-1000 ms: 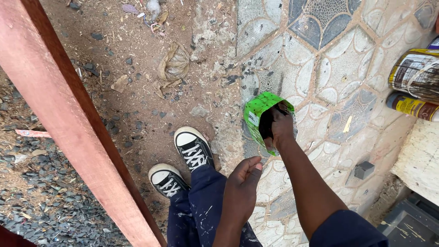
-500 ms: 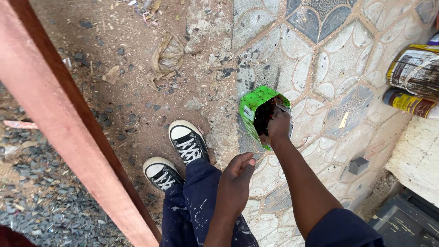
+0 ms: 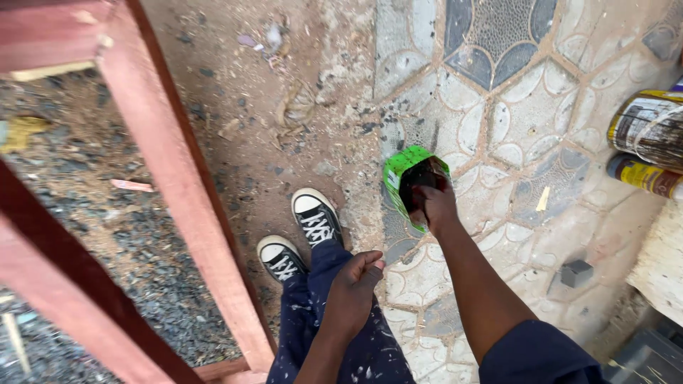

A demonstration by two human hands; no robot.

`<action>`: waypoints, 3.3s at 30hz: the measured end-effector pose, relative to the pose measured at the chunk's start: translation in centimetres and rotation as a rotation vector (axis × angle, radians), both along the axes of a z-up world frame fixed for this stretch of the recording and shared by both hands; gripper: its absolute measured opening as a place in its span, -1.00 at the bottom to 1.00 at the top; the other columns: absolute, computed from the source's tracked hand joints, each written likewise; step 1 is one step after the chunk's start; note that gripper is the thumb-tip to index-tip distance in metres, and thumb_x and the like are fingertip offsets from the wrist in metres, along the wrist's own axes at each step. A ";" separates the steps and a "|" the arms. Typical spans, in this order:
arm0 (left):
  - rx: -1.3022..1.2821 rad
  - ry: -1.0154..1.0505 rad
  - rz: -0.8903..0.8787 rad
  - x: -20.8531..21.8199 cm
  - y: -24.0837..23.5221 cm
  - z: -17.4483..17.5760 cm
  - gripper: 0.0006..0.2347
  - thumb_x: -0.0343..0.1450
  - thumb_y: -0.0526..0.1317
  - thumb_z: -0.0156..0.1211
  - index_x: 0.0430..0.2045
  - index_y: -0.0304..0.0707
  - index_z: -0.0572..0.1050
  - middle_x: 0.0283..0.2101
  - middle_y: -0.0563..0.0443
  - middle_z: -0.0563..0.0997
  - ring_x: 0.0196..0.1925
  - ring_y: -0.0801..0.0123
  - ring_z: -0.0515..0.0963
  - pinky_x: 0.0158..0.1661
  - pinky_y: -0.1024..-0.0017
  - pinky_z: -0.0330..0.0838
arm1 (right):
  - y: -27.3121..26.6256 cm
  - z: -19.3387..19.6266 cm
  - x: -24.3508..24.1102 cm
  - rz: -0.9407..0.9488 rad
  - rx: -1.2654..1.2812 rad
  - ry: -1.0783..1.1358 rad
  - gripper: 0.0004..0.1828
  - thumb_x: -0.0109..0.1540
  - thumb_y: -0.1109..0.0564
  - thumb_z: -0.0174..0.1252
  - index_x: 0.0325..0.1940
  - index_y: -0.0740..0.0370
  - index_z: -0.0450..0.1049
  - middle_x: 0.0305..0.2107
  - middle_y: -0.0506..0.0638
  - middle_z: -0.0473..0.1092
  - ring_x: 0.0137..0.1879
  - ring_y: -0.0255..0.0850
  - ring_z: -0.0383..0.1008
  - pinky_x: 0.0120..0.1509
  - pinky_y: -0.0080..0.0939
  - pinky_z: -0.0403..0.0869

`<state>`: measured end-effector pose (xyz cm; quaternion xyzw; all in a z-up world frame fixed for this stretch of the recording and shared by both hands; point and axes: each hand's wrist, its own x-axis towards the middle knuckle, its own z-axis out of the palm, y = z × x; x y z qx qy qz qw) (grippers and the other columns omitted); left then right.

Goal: Staining and sanding a wooden frame using a foam applicator and a sanding block

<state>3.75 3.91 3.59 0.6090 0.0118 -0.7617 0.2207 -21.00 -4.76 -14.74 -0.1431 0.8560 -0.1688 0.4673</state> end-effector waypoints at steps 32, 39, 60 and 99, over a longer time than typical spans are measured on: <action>-0.534 -1.530 -0.605 46.7 -11.0 5.2 -0.34 0.39 -0.15 0.42 0.41 -0.26 0.28 0.47 -0.26 0.18 0.41 -0.27 0.18 0.20 -0.18 0.26 | -15.3 18.1 46.3 0.993 -0.655 -0.545 -0.44 0.22 0.28 0.33 0.31 0.24 0.41 -0.05 0.01 0.56 0.03 -0.26 0.53 0.10 -0.28 0.54; -0.518 -1.383 -0.864 49.8 -11.2 2.7 -0.23 0.30 -0.19 0.45 0.47 -0.17 0.20 0.53 -0.11 0.08 0.54 0.01 0.02 0.31 0.07 0.22 | -15.0 17.1 56.2 0.886 -0.782 -0.573 -0.48 0.26 0.34 0.26 0.31 0.14 0.42 -0.11 -0.02 0.63 -0.08 -0.31 0.54 -0.03 -0.45 0.44; -0.637 -1.418 -1.004 52.3 -13.5 1.8 -0.13 0.19 -0.26 0.52 0.49 -0.17 0.21 0.55 -0.06 0.06 0.56 0.12 0.02 0.09 -0.01 0.49 | -13.2 16.0 60.1 0.559 -0.761 -0.493 -0.85 0.16 0.12 0.37 -0.27 0.18 0.56 -0.37 -0.05 0.58 -0.22 -0.27 0.54 -0.10 -0.33 0.55; -0.344 -1.224 -0.923 49.8 -15.0 3.4 -0.26 0.36 -0.13 0.33 0.48 -0.19 0.12 0.57 -0.15 0.03 0.60 0.04 -0.08 0.39 0.18 0.18 | -14.3 18.9 60.0 0.698 -0.651 -0.446 -0.66 0.25 0.16 0.37 0.04 0.32 0.47 -0.17 0.18 0.47 -0.04 -0.01 0.54 0.08 -0.03 0.58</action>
